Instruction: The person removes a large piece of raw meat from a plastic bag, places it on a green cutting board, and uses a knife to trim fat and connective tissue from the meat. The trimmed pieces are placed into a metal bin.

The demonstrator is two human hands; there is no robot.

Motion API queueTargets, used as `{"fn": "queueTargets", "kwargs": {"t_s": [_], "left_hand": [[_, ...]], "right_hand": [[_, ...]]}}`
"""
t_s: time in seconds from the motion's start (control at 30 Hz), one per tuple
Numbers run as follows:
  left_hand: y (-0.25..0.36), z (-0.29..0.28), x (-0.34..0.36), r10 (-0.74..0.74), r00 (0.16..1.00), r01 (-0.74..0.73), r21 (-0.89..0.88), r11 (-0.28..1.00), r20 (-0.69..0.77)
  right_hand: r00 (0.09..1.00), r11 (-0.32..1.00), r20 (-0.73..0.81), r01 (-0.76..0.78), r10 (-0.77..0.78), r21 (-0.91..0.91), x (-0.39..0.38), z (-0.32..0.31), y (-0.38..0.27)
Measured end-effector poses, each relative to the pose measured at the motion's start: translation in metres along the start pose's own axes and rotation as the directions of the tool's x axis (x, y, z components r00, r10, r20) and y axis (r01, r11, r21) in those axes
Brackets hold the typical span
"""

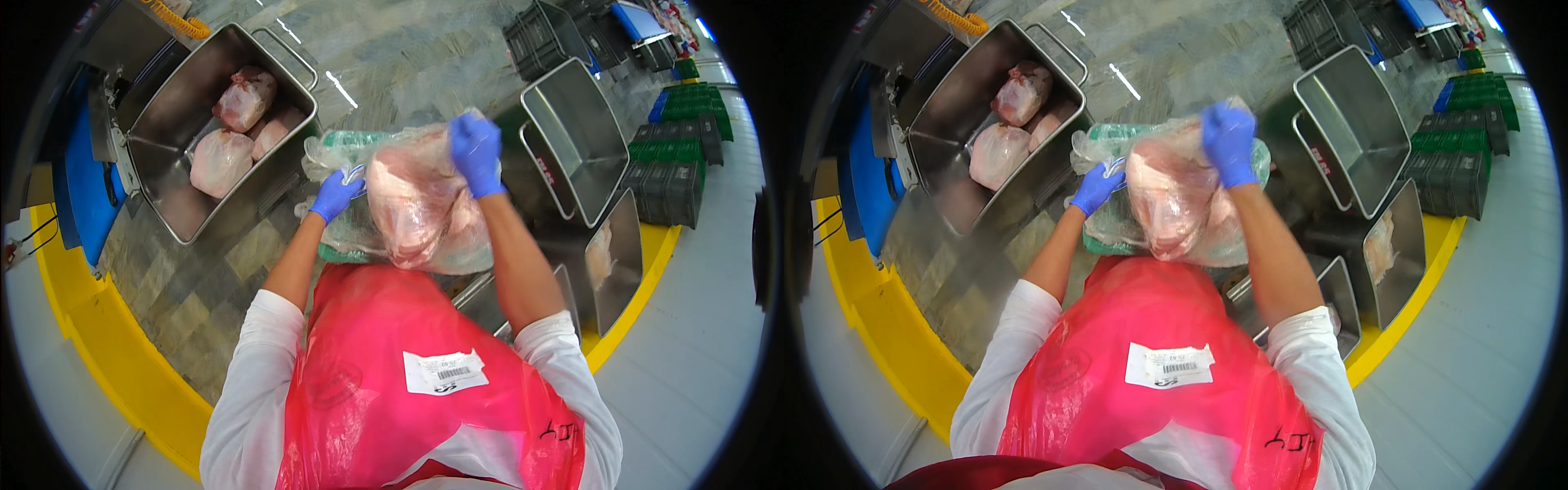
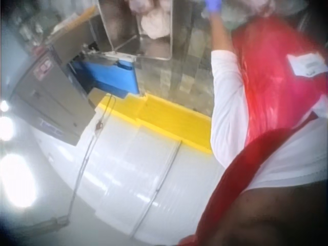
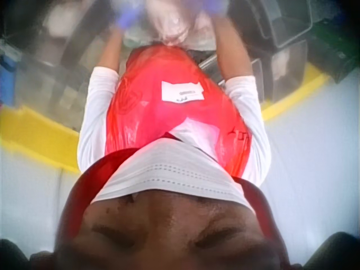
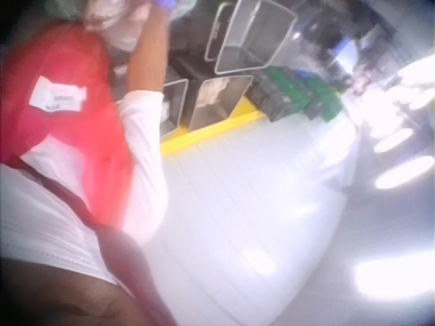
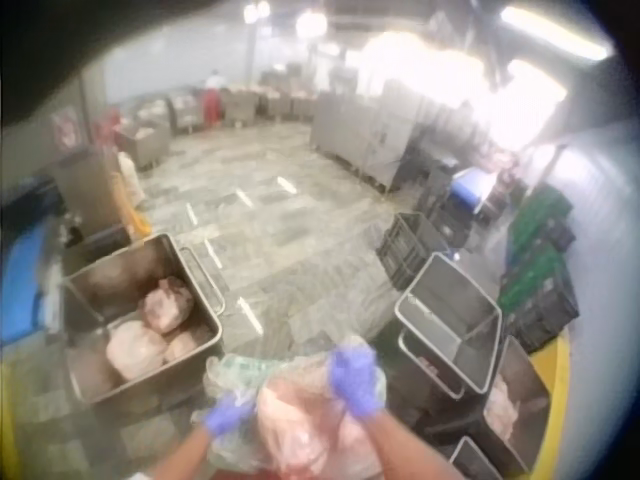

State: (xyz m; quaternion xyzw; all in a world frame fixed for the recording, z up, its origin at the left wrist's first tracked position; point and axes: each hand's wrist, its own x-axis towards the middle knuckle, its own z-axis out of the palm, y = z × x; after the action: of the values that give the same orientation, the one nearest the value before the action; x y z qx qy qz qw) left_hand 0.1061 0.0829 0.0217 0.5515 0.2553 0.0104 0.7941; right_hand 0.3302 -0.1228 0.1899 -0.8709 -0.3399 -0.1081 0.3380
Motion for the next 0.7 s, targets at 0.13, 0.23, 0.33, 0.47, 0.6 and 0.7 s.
{"fn": "queueTargets", "kwargs": {"t_s": [0.13,0.23,0.33,0.47,0.6,0.7], "left_hand": [[-0.006,-0.01,-0.004,-0.337,0.94,0.335,0.351,0.875,-0.055],[-0.007,-0.003,-0.012,-0.346,0.937,0.296,0.43,0.853,0.042],[-0.006,0.0,-0.017,-0.129,0.985,-0.011,0.796,0.605,0.112],[-0.001,0.0,-0.025,0.15,0.979,0.042,0.86,0.508,-0.136],[-0.004,0.006,-0.01,0.132,0.93,-0.03,0.287,0.957,-0.343],[0.009,0.013,-0.01,-0.073,0.94,0.015,-0.172,0.985,-0.335]], "right_hand": [[0.94,0.94,-0.014,-0.341,0.341,0.017,0.01,-0.056,0.043],[0.882,0.889,0.129,-0.458,0.452,0.011,-0.056,-0.053,0.072],[0.87,0.892,0.219,-0.453,0.441,0.005,-0.136,-0.041,0.053],[0.923,0.922,-0.006,-0.383,0.384,0.047,-0.174,-0.035,0.035],[0.952,0.948,-0.059,-0.304,0.3,-0.088,-0.181,-0.045,0.027],[0.908,0.908,0.031,-0.415,0.417,-0.06,-0.176,-0.06,0.027]]}}
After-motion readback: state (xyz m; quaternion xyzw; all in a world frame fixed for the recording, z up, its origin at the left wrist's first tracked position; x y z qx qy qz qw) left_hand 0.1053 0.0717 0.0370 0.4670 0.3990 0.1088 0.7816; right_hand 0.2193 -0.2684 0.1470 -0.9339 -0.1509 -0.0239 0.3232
